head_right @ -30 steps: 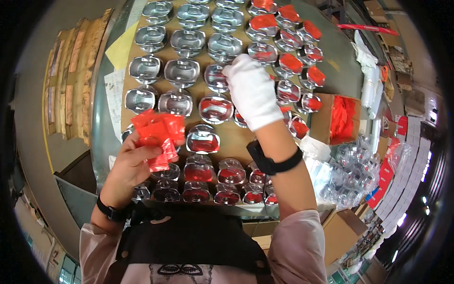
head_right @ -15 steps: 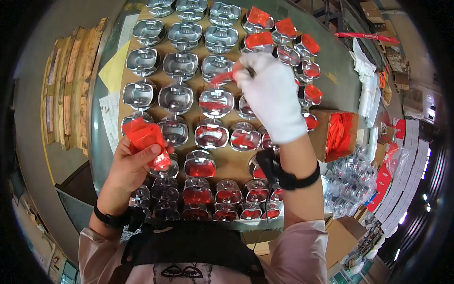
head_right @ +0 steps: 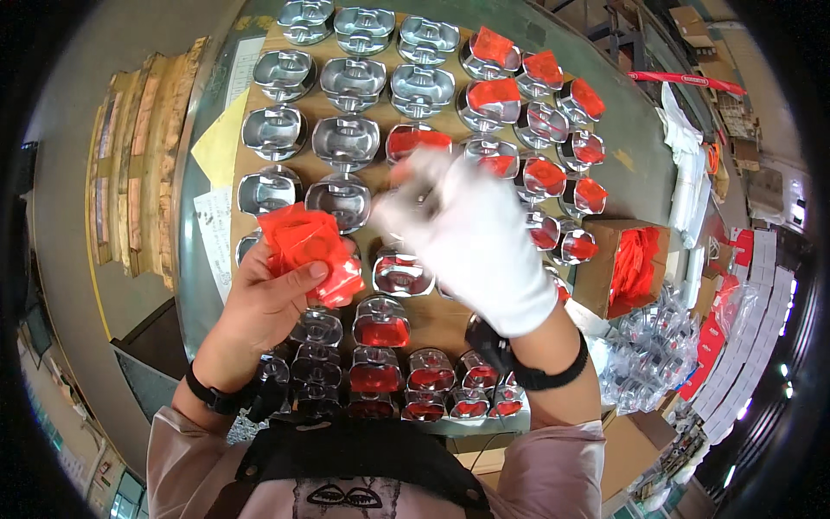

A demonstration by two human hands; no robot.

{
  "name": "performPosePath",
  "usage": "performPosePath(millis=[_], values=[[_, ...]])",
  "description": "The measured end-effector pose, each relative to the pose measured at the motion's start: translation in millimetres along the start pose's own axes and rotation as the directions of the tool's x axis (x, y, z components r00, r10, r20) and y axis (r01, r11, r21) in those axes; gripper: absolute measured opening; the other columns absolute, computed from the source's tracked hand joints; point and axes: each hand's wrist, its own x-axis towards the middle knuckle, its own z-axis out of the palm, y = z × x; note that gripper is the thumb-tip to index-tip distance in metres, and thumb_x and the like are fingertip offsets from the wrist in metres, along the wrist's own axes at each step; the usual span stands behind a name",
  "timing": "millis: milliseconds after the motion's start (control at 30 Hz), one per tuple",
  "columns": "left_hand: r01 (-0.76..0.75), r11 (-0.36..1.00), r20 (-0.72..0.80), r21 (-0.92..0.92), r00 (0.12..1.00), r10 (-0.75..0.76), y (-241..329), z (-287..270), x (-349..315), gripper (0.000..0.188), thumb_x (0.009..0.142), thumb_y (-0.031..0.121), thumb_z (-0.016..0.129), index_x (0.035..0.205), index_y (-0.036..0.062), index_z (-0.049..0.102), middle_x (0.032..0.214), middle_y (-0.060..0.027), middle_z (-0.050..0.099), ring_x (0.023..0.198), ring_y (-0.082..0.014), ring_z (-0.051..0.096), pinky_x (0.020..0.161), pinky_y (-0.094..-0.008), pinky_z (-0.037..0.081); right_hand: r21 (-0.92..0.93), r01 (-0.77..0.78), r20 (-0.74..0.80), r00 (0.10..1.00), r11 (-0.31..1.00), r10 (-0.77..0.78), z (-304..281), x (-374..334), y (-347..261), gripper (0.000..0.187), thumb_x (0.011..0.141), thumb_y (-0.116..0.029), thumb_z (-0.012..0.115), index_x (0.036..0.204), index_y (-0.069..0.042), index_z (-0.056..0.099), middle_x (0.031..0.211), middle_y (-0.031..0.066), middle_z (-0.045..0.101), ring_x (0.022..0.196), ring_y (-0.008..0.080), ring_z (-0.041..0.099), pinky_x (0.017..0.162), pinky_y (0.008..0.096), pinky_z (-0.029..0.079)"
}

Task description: The person places red protective covers onto a grid of silver metal parts arranged on a table. After covering the parts, the person picks them up one by one and places them into clear plastic bags. The person then seals the bags and stacks them on the table.

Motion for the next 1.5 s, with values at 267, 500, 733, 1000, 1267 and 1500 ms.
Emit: performPosePath(millis=[267,500,733,1000,1267,1500], values=[[-0.071,0.993,-0.201,0.098,0.976,0.090,7.8,-0.6,8.5,0.032,0.082,0.002,0.073,0.110,0.0046,0.058,0.096,-0.0051,0.067,0.078,-0.0141,0.066,0.068,-0.0298,0.057,-0.044,0.110,-0.041,0.993,0.993,-0.112,-9.4,17.9,-6.1,0.017,0.081,-0.018,0.068,0.089,-0.003,0.068,0.080,0.0133,0.068,0.077,0.0251,0.067,0.071,0.0339,0.052],[-0.051,0.995,-0.049,-0.090,0.998,0.047,25.6,0.5,6.8,0.043,0.091,0.005,0.057,0.132,0.0043,0.047,0.122,-0.0176,0.060,0.108,-0.0274,0.062,0.082,-0.0404,0.057,-0.788,0.338,-0.010,0.829,0.515,-0.559,-39.3,132.6,35.5,0.021,0.075,-0.016,0.071,0.092,-0.005,0.070,0.092,0.0142,0.066,0.087,0.0323,0.063,0.080,0.0399,0.052],[-0.087,0.995,-0.136,-0.038,0.987,0.081,17.4,-1.3,23.2,0.041,0.084,0.002,0.072,0.121,0.0044,0.055,0.113,-0.0067,0.066,0.097,-0.0162,0.065,0.076,-0.0304,0.056,0.099,0.075,0.283,0.954,0.992,-0.100,-6.8,42.8,-23.7,0.036,0.081,-0.024,0.071,0.105,0.001,0.064,0.081,0.0126,0.069,0.074,0.0192,0.067,0.069,0.0306,0.052],[-0.213,0.977,-0.189,-0.028,0.960,0.204,21.7,3.4,28.3,0.039,0.083,-0.001,0.072,0.119,0.0047,0.057,0.111,-0.0085,0.067,0.096,-0.0166,0.066,0.075,-0.0293,0.056,0.091,0.063,0.075,0.995,0.994,-0.070,-35.0,72.1,-36.2,0.018,0.078,-0.010,0.069,0.092,0.003,0.068,0.073,0.0078,0.067,0.065,0.0115,0.060,0.062,0.0274,0.050],[-0.155,0.988,-0.205,-0.020,0.968,0.147,30.8,2.4,27.0,0.037,0.083,-0.001,0.071,0.117,0.0040,0.057,0.107,-0.0092,0.067,0.091,-0.0171,0.067,0.071,-0.0288,0.057,-0.861,0.190,-0.112,0.833,0.471,-0.541,-61.2,175.4,6.0,0.019,0.081,-0.018,0.067,0.095,-0.005,0.069,0.091,0.0150,0.066,0.090,0.0312,0.065,0.080,0.0421,0.052],[-0.198,0.980,-0.264,0.021,0.944,0.196,31.4,2.3,34.6,0.041,0.080,0.005,0.076,0.116,0.0021,0.056,0.099,-0.0074,0.068,0.076,-0.0106,0.064,0.058,-0.0210,0.050,0.013,0.228,0.324,0.920,0.974,-0.219,7.6,76.6,-35.3,0.039,0.079,-0.034,0.071,0.094,0.001,0.066,0.077,0.0126,0.068,0.073,0.0209,0.066,0.068,0.0329,0.051]])
